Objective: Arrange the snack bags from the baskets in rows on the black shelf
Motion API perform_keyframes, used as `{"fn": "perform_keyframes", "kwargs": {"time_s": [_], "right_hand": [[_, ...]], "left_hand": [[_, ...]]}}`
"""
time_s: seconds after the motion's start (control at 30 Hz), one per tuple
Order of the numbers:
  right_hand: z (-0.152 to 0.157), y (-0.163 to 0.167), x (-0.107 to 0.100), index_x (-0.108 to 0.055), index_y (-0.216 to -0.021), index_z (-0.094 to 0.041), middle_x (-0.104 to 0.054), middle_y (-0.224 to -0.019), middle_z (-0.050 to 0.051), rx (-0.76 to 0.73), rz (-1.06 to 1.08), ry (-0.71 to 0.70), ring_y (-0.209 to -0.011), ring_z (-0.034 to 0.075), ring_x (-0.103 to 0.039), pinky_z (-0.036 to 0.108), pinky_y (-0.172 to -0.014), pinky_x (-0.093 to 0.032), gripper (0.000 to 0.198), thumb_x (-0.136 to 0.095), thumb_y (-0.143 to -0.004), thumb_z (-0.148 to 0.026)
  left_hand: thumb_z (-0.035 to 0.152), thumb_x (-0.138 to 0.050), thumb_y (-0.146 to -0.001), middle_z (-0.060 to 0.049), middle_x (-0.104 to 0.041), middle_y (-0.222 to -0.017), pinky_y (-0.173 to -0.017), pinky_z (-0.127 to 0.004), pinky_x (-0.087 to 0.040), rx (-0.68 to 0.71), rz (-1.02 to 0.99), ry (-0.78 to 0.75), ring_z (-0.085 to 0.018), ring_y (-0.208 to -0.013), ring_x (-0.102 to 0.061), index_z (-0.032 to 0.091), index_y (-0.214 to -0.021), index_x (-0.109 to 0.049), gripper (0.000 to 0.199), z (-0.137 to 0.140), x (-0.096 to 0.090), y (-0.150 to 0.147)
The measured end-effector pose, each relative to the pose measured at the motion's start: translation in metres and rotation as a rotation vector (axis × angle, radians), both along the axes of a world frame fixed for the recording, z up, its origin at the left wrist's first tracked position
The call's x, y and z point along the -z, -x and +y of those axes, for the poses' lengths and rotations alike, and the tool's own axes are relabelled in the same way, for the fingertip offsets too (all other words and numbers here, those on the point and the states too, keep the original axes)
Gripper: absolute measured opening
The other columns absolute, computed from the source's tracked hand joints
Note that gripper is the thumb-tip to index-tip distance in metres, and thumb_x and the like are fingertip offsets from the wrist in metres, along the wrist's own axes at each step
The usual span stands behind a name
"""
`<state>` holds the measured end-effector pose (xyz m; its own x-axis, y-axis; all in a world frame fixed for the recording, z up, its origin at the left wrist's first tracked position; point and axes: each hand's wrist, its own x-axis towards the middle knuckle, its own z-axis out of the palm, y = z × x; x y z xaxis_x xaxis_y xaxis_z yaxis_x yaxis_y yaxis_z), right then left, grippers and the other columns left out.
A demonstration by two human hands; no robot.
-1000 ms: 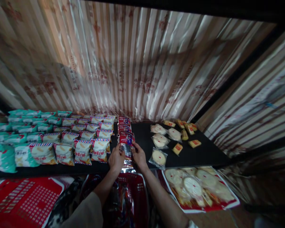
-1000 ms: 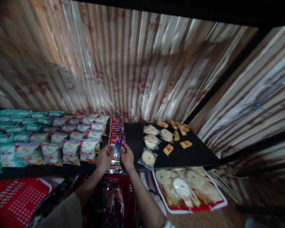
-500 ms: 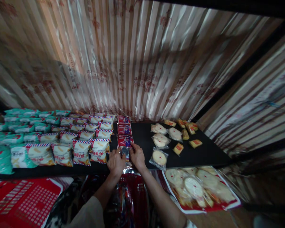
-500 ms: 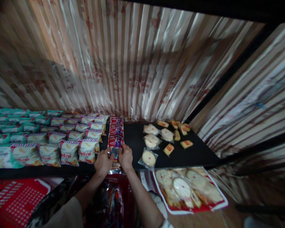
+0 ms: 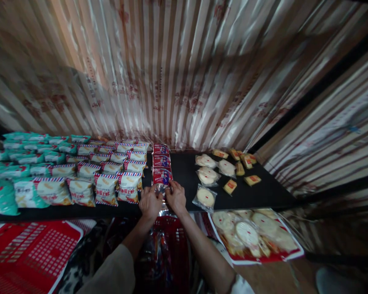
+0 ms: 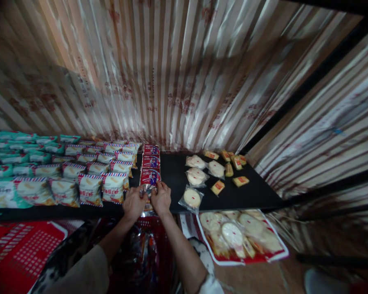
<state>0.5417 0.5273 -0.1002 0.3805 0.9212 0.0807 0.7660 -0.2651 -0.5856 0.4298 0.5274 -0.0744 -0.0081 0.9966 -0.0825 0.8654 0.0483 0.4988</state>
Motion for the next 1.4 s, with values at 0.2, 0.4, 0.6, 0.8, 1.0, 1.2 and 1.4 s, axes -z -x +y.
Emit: {"fn": "perform_keyframes", "kwargs": {"time_s": [0.2, 0.4, 0.6, 0.8, 1.0, 1.2, 1.4], "right_hand": [[-0.002, -0.006, 0.01, -0.063, -0.113, -0.019, -0.057, -0.121, 0.009, -0.012, 0.05, -0.113, -0.113, 0.024, -0.049, 0.036, -0.098, -0.037, 0.038, -0.049, -0.078, -0.021], [-0.005, -0.006, 0.013, -0.062, -0.115, -0.014, -0.061, -0.118, 0.011, -0.053, 0.1, -0.159, -0.114, 0.022, -0.051, 0.036, -0.1, -0.036, 0.039, -0.047, -0.078, -0.019], [-0.027, -0.007, -0.007, -0.06, -0.112, -0.012, -0.061, -0.115, 0.013, 0.014, 0.296, -0.357, -0.108, 0.021, -0.054, 0.037, -0.098, -0.039, 0.037, -0.044, -0.082, -0.029], [-0.103, 0.013, -0.004, -0.057, -0.103, -0.016, -0.066, -0.083, 0.005, 0.131, 0.678, -0.369, -0.076, 0.017, -0.061, 0.028, -0.073, -0.05, 0.036, -0.042, -0.086, -0.044], [-0.157, 0.045, 0.063, -0.063, -0.098, -0.02, -0.069, -0.079, 0.004, 0.051, 0.645, 0.073, -0.07, 0.019, -0.064, 0.028, -0.066, -0.051, 0.032, -0.042, -0.085, -0.04], [-0.155, 0.065, 0.104, -0.069, -0.094, -0.023, -0.072, -0.094, 0.003, -0.135, 0.529, 0.282, -0.089, 0.019, -0.066, 0.03, -0.082, -0.05, 0.026, -0.045, -0.082, -0.023], [-0.14, 0.094, 0.114, -0.071, -0.091, -0.023, -0.073, -0.093, 0.004, -0.202, 0.528, 0.275, -0.088, 0.02, -0.067, 0.032, -0.082, -0.05, 0.027, -0.049, -0.077, -0.016]], "left_hand": [[0.033, -0.048, -0.083, -0.009, -0.057, -0.111, -0.09, -0.033, -0.041, 0.02, 0.01, 0.019, -0.024, -0.112, -0.047, 0.022, -0.12, -0.055, 0.039, -0.002, -0.005, 0.003], [0.034, -0.049, -0.083, -0.008, -0.058, -0.11, -0.09, -0.031, -0.041, 0.014, 0.002, 0.0, -0.023, -0.112, -0.047, 0.022, -0.119, -0.055, 0.038, -0.005, -0.002, 0.004], [0.031, -0.045, -0.085, -0.008, -0.059, -0.11, -0.094, -0.031, -0.039, -0.003, -0.047, -0.154, -0.022, -0.11, -0.048, 0.02, -0.115, -0.057, 0.034, -0.021, -0.006, 0.011], [0.021, -0.035, -0.088, -0.004, -0.063, -0.098, -0.088, -0.026, -0.042, -0.001, -0.239, -0.123, -0.016, -0.097, -0.057, 0.021, -0.098, -0.061, 0.027, -0.084, 0.022, 0.034], [0.013, -0.048, -0.08, -0.005, -0.068, -0.103, -0.084, -0.022, -0.045, -0.166, -0.303, 0.392, -0.015, -0.098, -0.062, 0.018, -0.098, -0.063, 0.024, -0.147, 0.096, 0.053], [0.008, -0.047, -0.078, -0.01, -0.069, -0.104, -0.081, -0.023, -0.047, -0.366, -0.283, 0.447, -0.016, -0.097, -0.064, 0.014, -0.098, -0.063, 0.026, -0.157, 0.13, 0.068], [0.008, -0.043, -0.083, -0.011, -0.068, -0.098, -0.074, -0.025, -0.05, -0.528, -0.267, 0.384, -0.016, -0.089, -0.066, 0.014, -0.099, -0.06, 0.025, -0.153, 0.143, 0.093]]}}
